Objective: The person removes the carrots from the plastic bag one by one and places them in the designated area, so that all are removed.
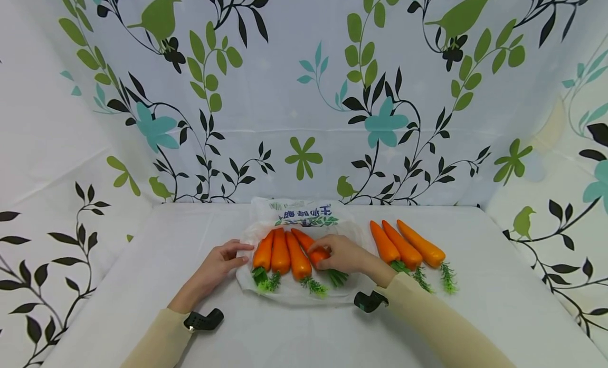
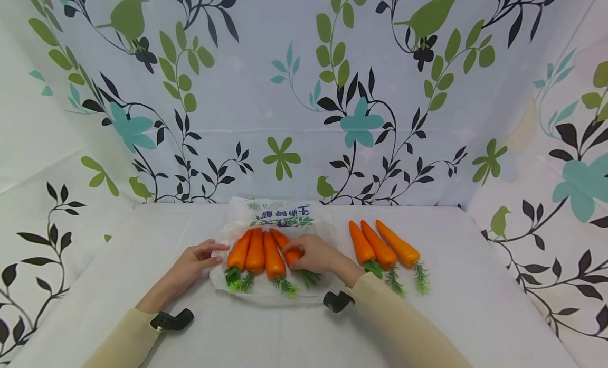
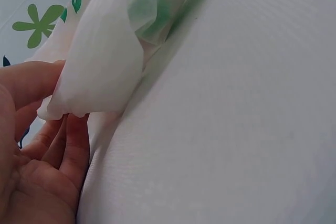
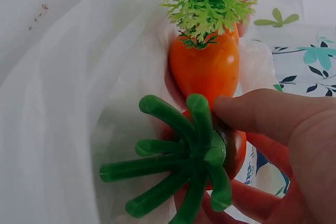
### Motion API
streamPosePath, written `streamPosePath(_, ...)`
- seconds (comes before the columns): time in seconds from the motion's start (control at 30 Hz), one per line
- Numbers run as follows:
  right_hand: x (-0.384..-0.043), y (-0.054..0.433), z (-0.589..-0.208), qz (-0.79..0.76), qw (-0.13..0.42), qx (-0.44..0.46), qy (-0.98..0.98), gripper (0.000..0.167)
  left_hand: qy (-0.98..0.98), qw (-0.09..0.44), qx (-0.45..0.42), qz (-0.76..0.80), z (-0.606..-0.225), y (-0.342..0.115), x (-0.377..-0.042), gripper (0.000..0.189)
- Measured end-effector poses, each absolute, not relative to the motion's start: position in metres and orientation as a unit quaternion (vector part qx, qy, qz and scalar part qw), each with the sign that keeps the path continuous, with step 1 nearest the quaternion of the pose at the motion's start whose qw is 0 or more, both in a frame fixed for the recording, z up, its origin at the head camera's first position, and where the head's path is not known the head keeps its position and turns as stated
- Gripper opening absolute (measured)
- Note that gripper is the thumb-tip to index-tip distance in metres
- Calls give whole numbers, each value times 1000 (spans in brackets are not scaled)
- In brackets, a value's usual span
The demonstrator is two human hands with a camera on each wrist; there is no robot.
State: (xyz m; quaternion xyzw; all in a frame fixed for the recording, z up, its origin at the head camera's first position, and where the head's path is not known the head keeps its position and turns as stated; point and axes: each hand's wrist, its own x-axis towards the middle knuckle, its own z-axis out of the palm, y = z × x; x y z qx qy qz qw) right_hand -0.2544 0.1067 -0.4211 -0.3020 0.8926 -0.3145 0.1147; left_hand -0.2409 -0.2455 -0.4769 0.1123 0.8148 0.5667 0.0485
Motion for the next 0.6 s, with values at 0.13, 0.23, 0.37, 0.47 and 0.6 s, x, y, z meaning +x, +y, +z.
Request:
streamPosePath(0.13, -253, 110, -422, -323, 112, -298, 891, 31, 816, 47, 112, 566, -477, -245, -240, 33)
streamPosePath(0.23, -252, 113, -423, -329, 110, -296, 890, 31, 818, 44, 115, 562, -477, -245, -240, 33)
streamPosePath(0.37, -252, 116, -424, -336, 110, -293, 888, 30, 822, 43, 116, 555, -478, -245, -240, 32)
streamPosePath(0.47, -252, 118, -426, -344, 114, -289, 886, 29, 824, 45, 114, 553, -478, -245, -240, 32)
streamPosePath(0.6, -252, 120, -427, -353, 116, -282, 884, 29, 824, 45, 114, 553, -477, -245, -239, 32)
